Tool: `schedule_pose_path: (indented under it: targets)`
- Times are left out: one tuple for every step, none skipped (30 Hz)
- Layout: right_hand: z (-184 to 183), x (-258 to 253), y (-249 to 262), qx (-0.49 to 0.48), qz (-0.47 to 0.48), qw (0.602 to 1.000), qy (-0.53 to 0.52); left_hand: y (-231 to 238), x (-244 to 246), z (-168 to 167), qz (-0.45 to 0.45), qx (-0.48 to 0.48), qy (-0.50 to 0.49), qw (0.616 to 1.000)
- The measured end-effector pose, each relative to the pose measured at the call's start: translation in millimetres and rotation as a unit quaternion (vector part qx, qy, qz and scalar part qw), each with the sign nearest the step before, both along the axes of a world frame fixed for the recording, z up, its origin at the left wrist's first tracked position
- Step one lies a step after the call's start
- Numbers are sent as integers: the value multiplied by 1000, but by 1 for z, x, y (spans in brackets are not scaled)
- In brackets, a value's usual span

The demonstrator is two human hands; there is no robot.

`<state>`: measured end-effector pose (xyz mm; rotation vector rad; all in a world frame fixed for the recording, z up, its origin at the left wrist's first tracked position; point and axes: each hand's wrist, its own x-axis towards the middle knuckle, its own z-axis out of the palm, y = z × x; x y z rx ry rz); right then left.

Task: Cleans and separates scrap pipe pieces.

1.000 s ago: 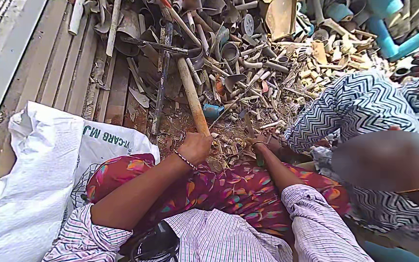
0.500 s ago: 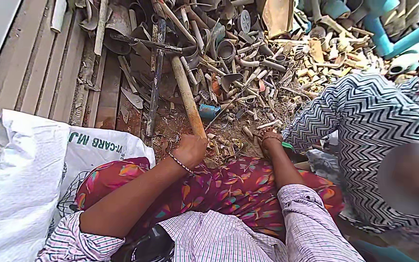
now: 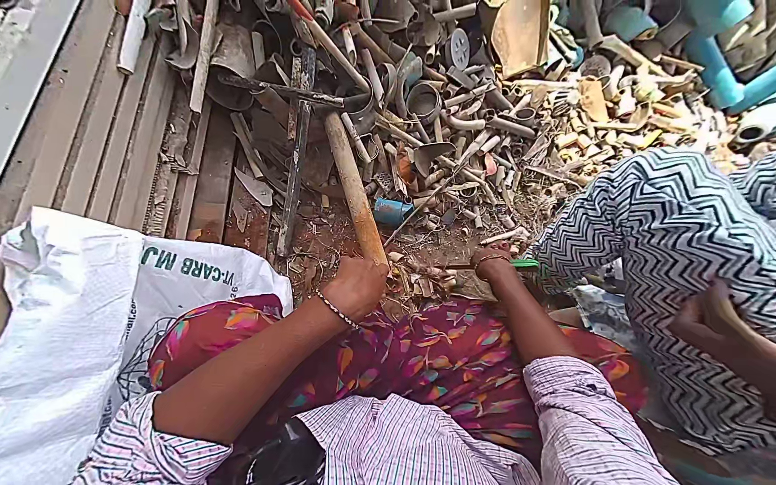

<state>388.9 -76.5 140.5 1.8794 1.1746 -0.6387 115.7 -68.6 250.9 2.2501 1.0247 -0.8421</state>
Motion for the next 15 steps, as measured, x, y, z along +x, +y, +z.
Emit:
schedule_pose_path:
  targets:
    - [5, -5, 2, -7, 9, 1000, -4, 0, 0, -1, -1, 0, 1, 1000]
    - [7, -10, 3, 5, 3, 1000, -4, 0, -1, -1, -1, 0, 4, 1000]
    - [9, -16, 4, 34, -6, 999, -1, 1, -1, -1, 1, -1, 9, 1000]
    - [11, -21, 6, 66, -15, 998, 6, 1, -1, 0, 6, -3, 11, 1000]
    - [11, -23, 9, 102, -21, 994, 16, 2, -1, 0, 7, -4, 15, 1000]
    - [8, -23, 13, 142, -28, 989, 34, 2, -1, 0, 8, -6, 17, 1000]
    - [3, -24, 16, 170, -27, 984, 51, 3, 0, 0, 8, -7, 20, 1000]
    - [-2, -26, 20, 190, -19, 979, 68, 3, -1, -1, 10, -9, 21, 1000]
    - [-5, -30, 22, 199, -1, 977, 81, 3, -1, -1, 12, -11, 21, 1000]
    - [-7, -38, 23, 203, 18, 974, 95, 4, -2, -2, 15, -12, 21, 1000]
    - [-11, -47, 24, 206, 43, 972, 108, 4, -2, -1, 18, -12, 21, 1000]
    - [-18, -54, 26, 212, 68, 968, 116, 3, -3, 0, 20, -12, 22, 999]
    - [-23, -61, 28, 218, 86, 964, 125, 3, -3, 1, 21, -11, 24, 999]
    - [-29, -67, 31, 217, 98, 963, 129, 2, -2, 2, 21, -10, 25, 999]
    - [-34, -71, 34, 215, 103, 963, 127, 1, -1, 4, 21, -10, 23, 999]
